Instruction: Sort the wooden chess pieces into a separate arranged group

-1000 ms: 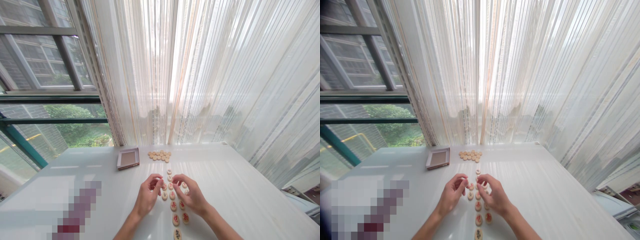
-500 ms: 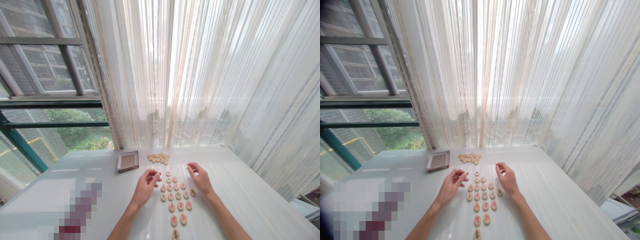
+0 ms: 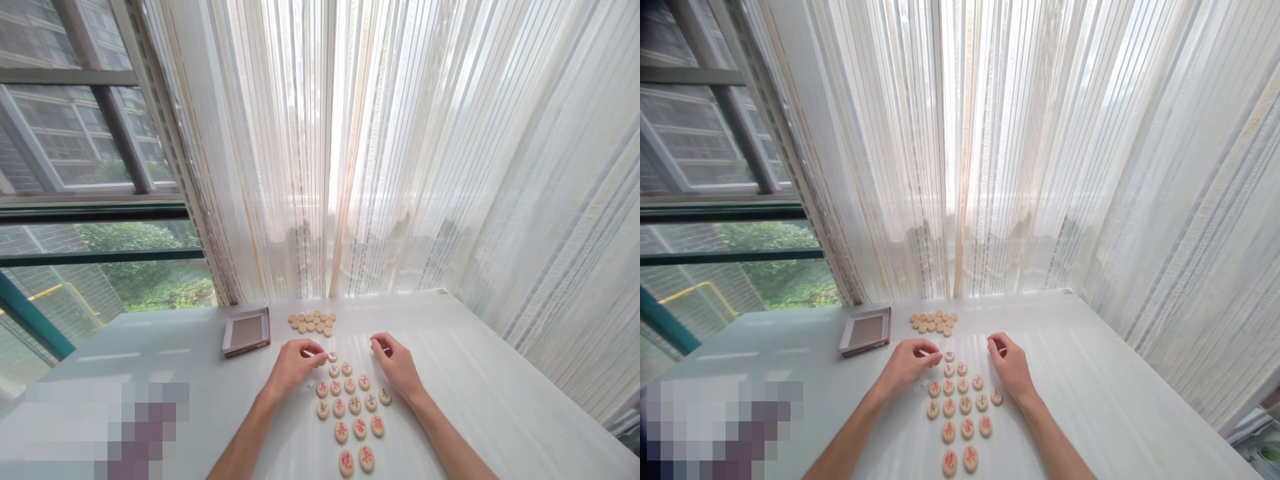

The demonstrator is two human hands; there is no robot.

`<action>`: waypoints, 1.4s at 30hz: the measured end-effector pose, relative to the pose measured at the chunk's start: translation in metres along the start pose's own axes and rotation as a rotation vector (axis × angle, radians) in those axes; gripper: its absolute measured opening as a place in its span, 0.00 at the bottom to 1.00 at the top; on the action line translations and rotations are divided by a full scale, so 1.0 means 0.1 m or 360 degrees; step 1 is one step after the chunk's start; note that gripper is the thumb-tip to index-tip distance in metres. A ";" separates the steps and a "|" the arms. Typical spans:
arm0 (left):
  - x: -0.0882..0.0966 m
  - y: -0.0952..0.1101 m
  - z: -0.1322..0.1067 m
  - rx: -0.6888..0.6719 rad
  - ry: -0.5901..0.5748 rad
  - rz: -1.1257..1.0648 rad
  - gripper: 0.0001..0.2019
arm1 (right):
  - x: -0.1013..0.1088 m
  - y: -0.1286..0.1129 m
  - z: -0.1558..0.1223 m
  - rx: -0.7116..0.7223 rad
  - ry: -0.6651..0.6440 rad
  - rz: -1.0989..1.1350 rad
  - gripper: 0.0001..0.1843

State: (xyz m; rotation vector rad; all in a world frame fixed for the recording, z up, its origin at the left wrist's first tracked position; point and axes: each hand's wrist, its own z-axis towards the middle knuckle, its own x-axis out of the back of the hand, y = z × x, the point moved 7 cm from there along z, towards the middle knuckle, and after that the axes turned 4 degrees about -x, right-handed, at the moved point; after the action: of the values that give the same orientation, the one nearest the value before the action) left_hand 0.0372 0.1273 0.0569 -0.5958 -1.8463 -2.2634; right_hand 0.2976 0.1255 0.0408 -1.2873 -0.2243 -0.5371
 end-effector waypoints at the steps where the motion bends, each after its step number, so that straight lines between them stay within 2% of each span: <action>1: -0.02 -0.03 0.00 0.0008 -0.0011 0.0014 0.14 | 0.00 0.00 0.00 -0.0002 0.0000 -0.0001 0.21; 5: -0.04 -0.11 0.00 0.0026 -0.0076 0.0061 0.15 | 0.00 0.00 0.00 -0.0014 -0.0008 -0.0012 0.21; 10: -0.04 -0.11 -0.02 -0.0017 -0.0114 0.0144 0.12 | 0.00 -0.01 -0.01 -0.0024 -0.0016 -0.0031 0.18; 19: -0.03 -0.14 -0.02 -0.0076 -0.0031 0.0328 0.10 | -0.01 -0.01 -0.02 -0.0004 -0.0032 -0.0047 0.17; 24: -0.04 -0.10 -0.03 -0.0119 -0.0110 0.0345 0.14 | -0.03 -0.01 -0.02 -0.0011 -0.0048 -0.0049 0.18; 30: -0.05 -0.14 -0.04 -0.0096 -0.0221 0.0363 0.14 | -0.04 0.01 -0.02 -0.0024 -0.0058 -0.0053 0.17; 42: -0.09 -0.16 -0.03 -0.0094 -0.0271 0.0400 0.13 | -0.04 -0.01 -0.02 -0.0042 -0.0055 -0.0055 0.16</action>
State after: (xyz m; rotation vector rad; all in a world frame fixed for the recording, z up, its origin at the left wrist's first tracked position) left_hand 0.0385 0.1272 0.0381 -0.9977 -1.6688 -2.1646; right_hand 0.2936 0.1244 0.0396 -1.3212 -0.2694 -0.5489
